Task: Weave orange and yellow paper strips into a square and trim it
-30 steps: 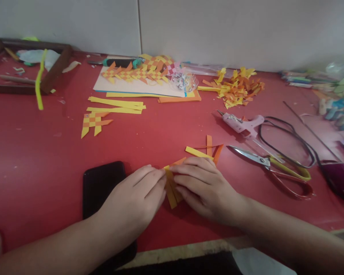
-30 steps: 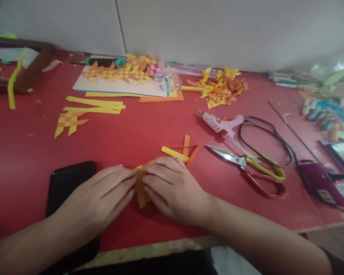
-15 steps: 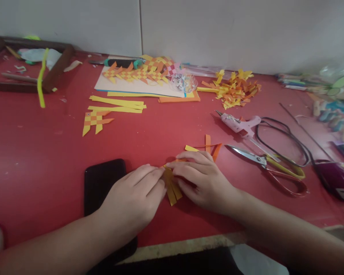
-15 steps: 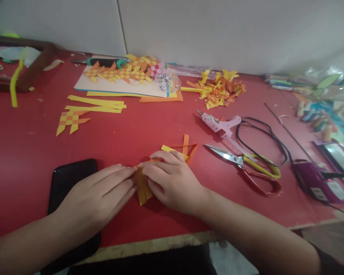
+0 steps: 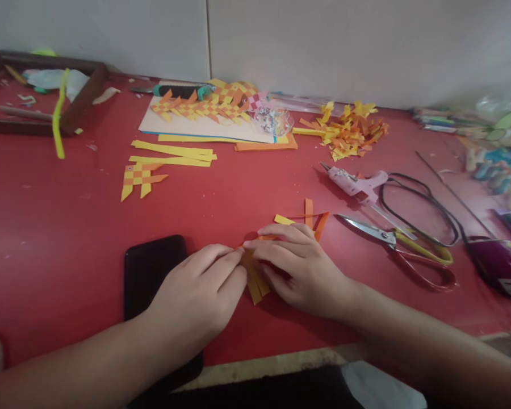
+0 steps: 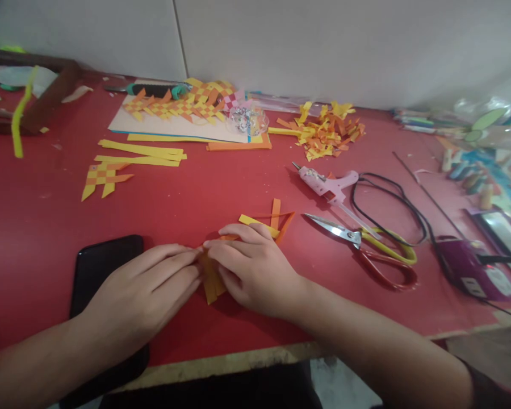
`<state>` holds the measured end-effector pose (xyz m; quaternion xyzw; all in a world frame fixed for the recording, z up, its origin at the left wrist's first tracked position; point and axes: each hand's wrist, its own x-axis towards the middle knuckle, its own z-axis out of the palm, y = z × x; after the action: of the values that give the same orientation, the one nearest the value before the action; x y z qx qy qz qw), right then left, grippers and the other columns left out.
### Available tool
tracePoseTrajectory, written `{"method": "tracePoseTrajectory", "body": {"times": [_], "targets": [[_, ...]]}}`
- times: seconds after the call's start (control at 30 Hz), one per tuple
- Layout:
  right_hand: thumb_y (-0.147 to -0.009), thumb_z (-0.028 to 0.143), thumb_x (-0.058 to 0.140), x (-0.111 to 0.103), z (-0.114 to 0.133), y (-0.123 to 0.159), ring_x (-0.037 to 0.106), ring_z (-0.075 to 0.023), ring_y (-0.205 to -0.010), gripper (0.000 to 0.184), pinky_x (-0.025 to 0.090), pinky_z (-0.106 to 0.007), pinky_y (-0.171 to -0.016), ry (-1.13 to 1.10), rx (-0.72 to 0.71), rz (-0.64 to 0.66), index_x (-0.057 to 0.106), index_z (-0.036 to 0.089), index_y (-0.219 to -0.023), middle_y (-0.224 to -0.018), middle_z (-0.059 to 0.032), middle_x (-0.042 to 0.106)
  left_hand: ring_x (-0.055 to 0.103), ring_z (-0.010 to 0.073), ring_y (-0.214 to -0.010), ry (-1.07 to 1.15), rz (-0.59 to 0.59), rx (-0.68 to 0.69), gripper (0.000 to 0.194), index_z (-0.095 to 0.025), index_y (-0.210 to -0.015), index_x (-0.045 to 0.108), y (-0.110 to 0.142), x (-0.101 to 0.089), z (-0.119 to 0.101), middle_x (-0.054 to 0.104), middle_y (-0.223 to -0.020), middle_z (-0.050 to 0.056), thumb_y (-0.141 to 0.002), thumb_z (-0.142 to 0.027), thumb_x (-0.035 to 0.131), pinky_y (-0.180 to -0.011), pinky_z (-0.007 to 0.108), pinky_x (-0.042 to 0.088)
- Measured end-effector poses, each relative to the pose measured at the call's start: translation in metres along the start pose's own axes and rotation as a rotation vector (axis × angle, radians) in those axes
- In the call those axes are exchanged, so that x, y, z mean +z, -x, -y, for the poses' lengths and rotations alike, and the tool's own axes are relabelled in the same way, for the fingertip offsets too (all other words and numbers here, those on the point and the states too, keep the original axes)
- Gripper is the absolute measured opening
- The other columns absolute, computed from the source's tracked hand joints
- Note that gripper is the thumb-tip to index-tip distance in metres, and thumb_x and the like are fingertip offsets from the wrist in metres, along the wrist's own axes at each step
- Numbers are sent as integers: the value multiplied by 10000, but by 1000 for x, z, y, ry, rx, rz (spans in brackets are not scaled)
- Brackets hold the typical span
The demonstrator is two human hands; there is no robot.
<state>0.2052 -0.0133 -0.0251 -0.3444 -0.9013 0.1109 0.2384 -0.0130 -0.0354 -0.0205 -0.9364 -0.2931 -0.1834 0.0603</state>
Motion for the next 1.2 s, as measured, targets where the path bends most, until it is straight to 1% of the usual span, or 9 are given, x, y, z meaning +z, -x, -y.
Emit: {"method": "tracePoseTrajectory", "body": {"times": [0.17,0.33,0.43,0.6,0.7,0.83,1.0,1.1,1.2], "targets": [[-891,113,529,0,0,0,611,-219,-1114,238,436,-413,-965,-9,-16,5,642,188,-1087,-1119,-47,742,707,244,-814,-2,-37,15,289,-77,-856,733,-3,-1,-1,732,-817,92,-929,-29,458,-786,397,630],[-880,116,542,0,-1,3,598,-237,-1122,246,449,-418,-952,-8,-12,4,642,185,-1095,-1115,-53,743,703,242,-807,32,-46,-33,285,-76,-877,728,-4,-1,-2,734,-836,102,-935,-37,452,-770,399,635],[-868,116,544,-1,-1,2,588,-247,-1125,284,447,-426,-940,-18,-6,13,628,184,-1130,-1113,-57,741,691,241,-783,26,-58,-48,271,-78,-856,722,-2,-1,-2,728,-826,105,-926,-37,463,-766,413,633],[-822,169,584,-9,0,-1,546,-277,-1167,326,405,-464,-963,-77,3,74,602,170,-1148,-1167,-70,724,686,241,-801,12,-2,-17,233,-91,-853,725,-1,0,-2,723,-818,94,-920,-53,505,-774,410,627],[-804,221,624,-15,-1,-3,525,-290,-1194,360,379,-476,-977,-103,12,126,602,163,-1159,-1175,-82,719,687,244,-808,10,2,-16,211,-101,-843,726,-2,0,-1,730,-833,93,-925,-84,533,-774,418,625],[-840,206,598,-18,-4,-3,522,-282,-1207,330,356,-474,-973,-106,30,175,633,198,-1168,-1163,-59,730,681,245,-796,7,-20,-21,195,-103,-856,729,-2,-2,-1,735,-836,90,-926,-99,548,-779,436,620],[-892,188,577,-15,-7,-3,531,-270,-1195,273,336,-467,-962,-96,24,180,673,224,-1145,-1102,-35,754,667,236,-808,2,-46,-43,183,-113,-872,728,-1,-2,-1,744,-870,83,-928,-106,554,-844,459,598],[-939,202,550,-13,-8,-4,545,-252,-1157,220,335,-439,-932,-68,31,164,686,224,-1109,-1052,-31,761,657,237,-809,-4,-66,-58,175,-115,-861,724,-1,-1,-2,739,-857,79,-922,-107,559,-865,469,587],[-970,208,515,-12,-8,-7,563,-233,-1099,209,329,-419,-903,-19,26,130,697,222,-1072,-980,-29,761,652,241,-817,-5,-92,-65,164,-103,-911,724,-1,1,-3,733,-865,85,-912,-94,560,-873,476,581]]}}
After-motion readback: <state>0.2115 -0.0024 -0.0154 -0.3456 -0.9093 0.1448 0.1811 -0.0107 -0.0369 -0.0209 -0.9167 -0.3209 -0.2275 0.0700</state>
